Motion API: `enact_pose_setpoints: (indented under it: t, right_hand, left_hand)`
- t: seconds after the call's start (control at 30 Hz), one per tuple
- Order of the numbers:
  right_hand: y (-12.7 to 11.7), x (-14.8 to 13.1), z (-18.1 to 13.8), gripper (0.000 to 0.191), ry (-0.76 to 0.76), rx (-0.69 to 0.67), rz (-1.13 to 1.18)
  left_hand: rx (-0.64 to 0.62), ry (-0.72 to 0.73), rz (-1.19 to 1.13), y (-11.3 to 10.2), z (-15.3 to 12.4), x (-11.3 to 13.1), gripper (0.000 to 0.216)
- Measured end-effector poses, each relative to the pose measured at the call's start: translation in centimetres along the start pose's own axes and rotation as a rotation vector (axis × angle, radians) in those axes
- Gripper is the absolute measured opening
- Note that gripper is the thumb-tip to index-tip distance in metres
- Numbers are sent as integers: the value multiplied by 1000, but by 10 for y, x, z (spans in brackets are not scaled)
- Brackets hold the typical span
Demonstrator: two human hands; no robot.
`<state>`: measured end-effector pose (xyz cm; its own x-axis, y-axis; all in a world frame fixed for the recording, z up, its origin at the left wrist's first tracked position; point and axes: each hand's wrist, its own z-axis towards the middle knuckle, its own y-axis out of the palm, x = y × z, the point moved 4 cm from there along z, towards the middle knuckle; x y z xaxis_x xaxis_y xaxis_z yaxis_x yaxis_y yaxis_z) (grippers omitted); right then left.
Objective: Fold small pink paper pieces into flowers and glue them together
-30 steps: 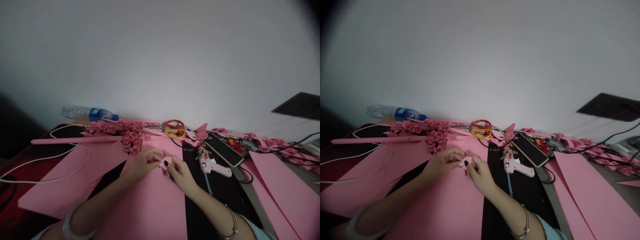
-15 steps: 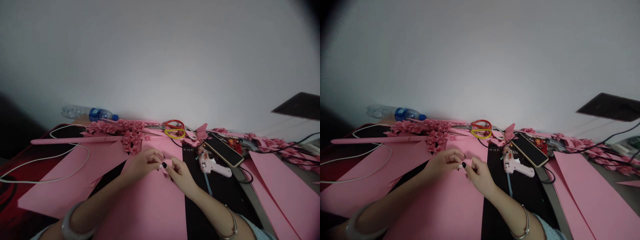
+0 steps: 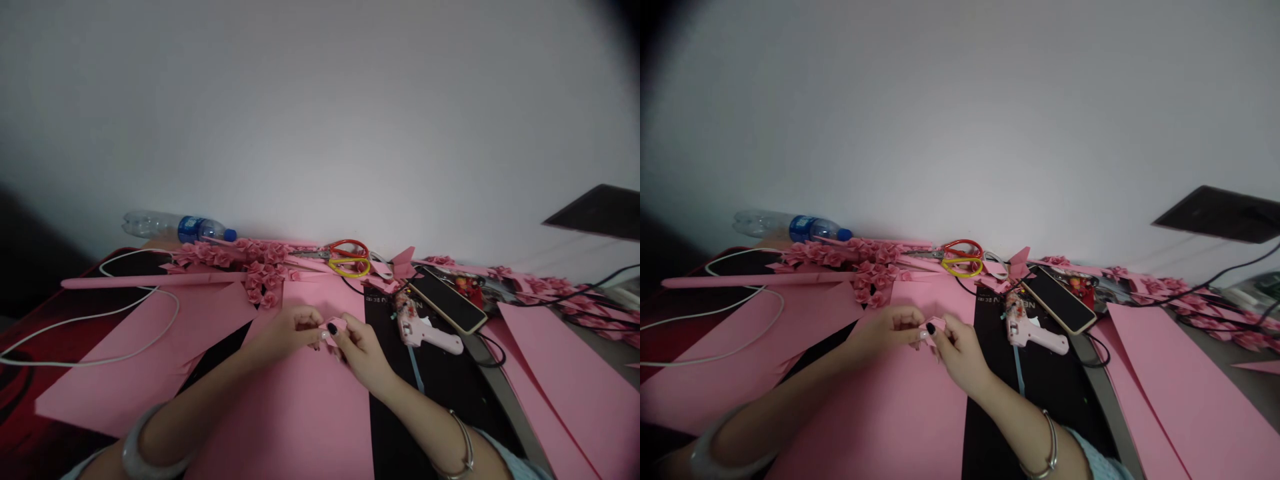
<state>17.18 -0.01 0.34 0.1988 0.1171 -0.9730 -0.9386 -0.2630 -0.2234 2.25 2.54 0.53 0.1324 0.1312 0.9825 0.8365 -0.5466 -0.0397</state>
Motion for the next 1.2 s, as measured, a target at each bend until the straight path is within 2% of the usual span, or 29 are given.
enact_pose_setpoints:
  t: [0.13, 0.3, 0.47, 0.67, 0.93, 1.2]
  right_hand:
    - [-1, 3, 1, 39, -24, 8, -24]
    - [-1, 4, 2, 33, -20, 20, 6]
    - [0, 4, 3, 31, -25, -2, 0]
    - [0, 0, 3, 38, -51, 3, -66]
    - [1, -3, 3, 33, -55, -12, -46]
    - [2, -5, 4, 32, -66, -28, -16]
  left_hand:
    - [38, 23, -35, 0, 0, 3, 11]
    - [213, 152, 163, -9, -3, 10, 18]
    - [282, 238, 204, -12, -5, 14, 15]
    - [308, 287, 159, -11, -7, 13, 15]
    - [301, 364, 171, -11, -8, 15, 16]
    - [274, 355, 183, -11, -9, 16, 21]
